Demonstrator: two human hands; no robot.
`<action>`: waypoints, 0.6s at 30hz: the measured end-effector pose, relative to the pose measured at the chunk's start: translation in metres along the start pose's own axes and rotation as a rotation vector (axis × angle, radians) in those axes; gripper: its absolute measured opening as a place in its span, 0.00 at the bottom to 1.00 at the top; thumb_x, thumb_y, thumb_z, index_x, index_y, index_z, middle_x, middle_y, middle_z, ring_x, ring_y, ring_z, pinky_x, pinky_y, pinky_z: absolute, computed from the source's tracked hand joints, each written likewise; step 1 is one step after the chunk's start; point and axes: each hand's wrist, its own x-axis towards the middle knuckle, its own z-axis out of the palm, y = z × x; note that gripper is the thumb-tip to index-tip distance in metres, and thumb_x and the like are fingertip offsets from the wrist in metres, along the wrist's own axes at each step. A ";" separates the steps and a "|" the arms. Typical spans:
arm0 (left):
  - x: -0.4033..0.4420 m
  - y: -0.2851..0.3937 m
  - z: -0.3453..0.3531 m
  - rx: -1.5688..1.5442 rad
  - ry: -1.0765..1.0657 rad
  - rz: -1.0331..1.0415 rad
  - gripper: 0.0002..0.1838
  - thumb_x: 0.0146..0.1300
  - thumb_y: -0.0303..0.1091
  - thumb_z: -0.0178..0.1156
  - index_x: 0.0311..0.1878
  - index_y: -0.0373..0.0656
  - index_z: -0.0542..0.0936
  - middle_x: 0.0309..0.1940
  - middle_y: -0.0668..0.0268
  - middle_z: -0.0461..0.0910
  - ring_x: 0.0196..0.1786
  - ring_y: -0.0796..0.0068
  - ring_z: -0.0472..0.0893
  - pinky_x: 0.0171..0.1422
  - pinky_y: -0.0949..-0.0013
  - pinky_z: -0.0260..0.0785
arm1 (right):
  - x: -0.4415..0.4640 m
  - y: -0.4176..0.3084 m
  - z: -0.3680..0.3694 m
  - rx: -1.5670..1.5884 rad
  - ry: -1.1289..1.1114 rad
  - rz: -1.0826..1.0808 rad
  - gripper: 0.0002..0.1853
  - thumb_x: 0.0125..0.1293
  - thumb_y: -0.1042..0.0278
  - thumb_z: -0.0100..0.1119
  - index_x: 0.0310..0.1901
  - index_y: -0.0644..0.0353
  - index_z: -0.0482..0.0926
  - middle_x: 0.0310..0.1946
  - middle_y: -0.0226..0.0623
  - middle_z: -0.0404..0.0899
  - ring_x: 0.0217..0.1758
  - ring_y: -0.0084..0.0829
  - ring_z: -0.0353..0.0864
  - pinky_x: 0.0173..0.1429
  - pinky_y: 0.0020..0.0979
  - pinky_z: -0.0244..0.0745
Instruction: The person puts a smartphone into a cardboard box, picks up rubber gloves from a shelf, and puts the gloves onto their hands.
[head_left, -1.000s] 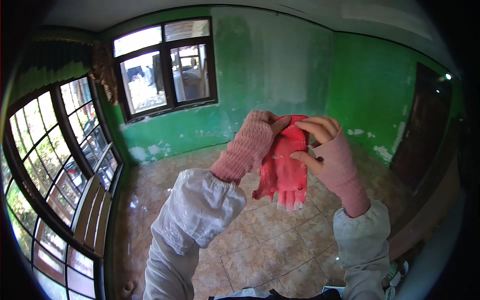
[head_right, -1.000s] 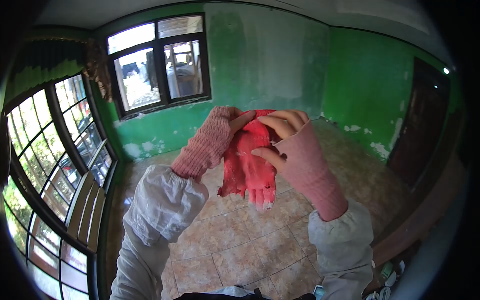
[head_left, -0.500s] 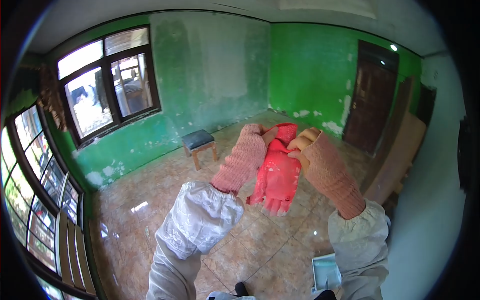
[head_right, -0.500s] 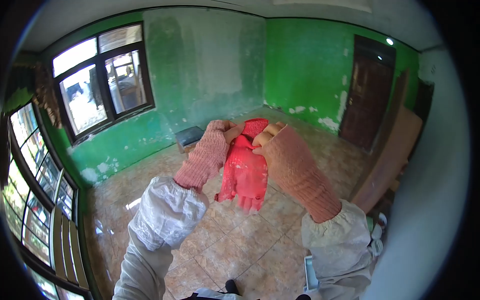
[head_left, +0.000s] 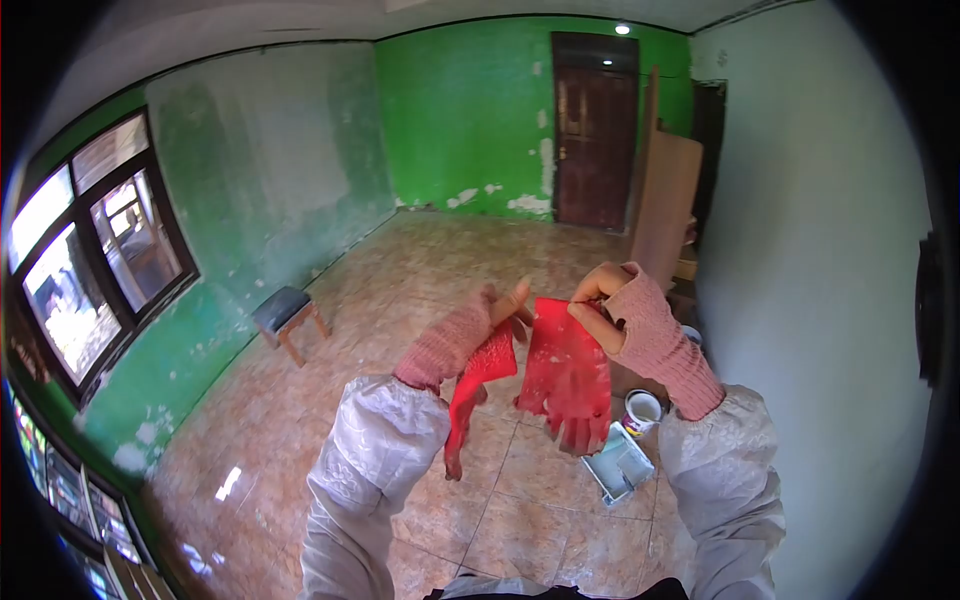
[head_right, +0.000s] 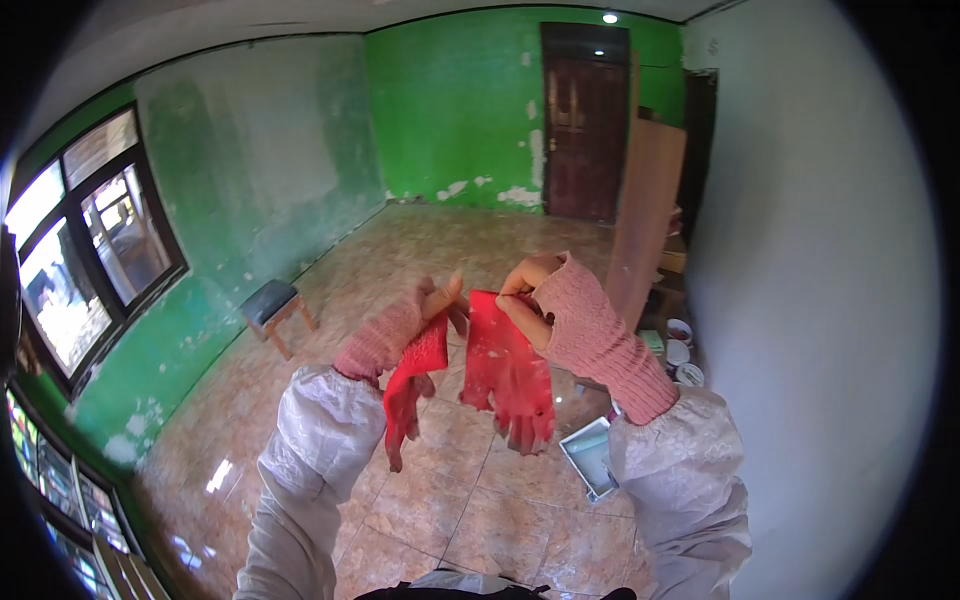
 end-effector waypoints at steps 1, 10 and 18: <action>-0.008 0.007 0.009 -0.040 -0.013 -0.199 0.23 0.62 0.49 0.60 0.44 0.35 0.78 0.25 0.64 0.77 0.28 0.73 0.76 0.35 0.67 0.71 | -0.005 -0.002 -0.005 -0.025 0.009 0.018 0.06 0.56 0.69 0.62 0.30 0.60 0.74 0.24 0.38 0.75 0.28 0.37 0.75 0.40 0.35 0.67; 0.019 -0.002 -0.017 0.332 -0.777 0.425 0.17 0.62 0.41 0.56 0.46 0.36 0.79 0.26 0.60 0.80 0.27 0.74 0.77 0.33 0.70 0.70 | -0.014 -0.042 0.010 -0.002 -0.157 -0.145 0.05 0.55 0.73 0.62 0.31 0.58 0.74 0.25 0.37 0.73 0.30 0.39 0.75 0.37 0.37 0.68; 0.030 -0.039 0.033 0.748 -0.205 0.603 0.15 0.55 0.40 0.59 0.38 0.38 0.82 0.31 0.49 0.80 0.34 0.50 0.80 0.41 0.57 0.72 | -0.032 -0.034 0.037 -0.122 -0.464 0.507 0.08 0.59 0.68 0.55 0.34 0.64 0.75 0.27 0.49 0.76 0.33 0.49 0.78 0.37 0.43 0.73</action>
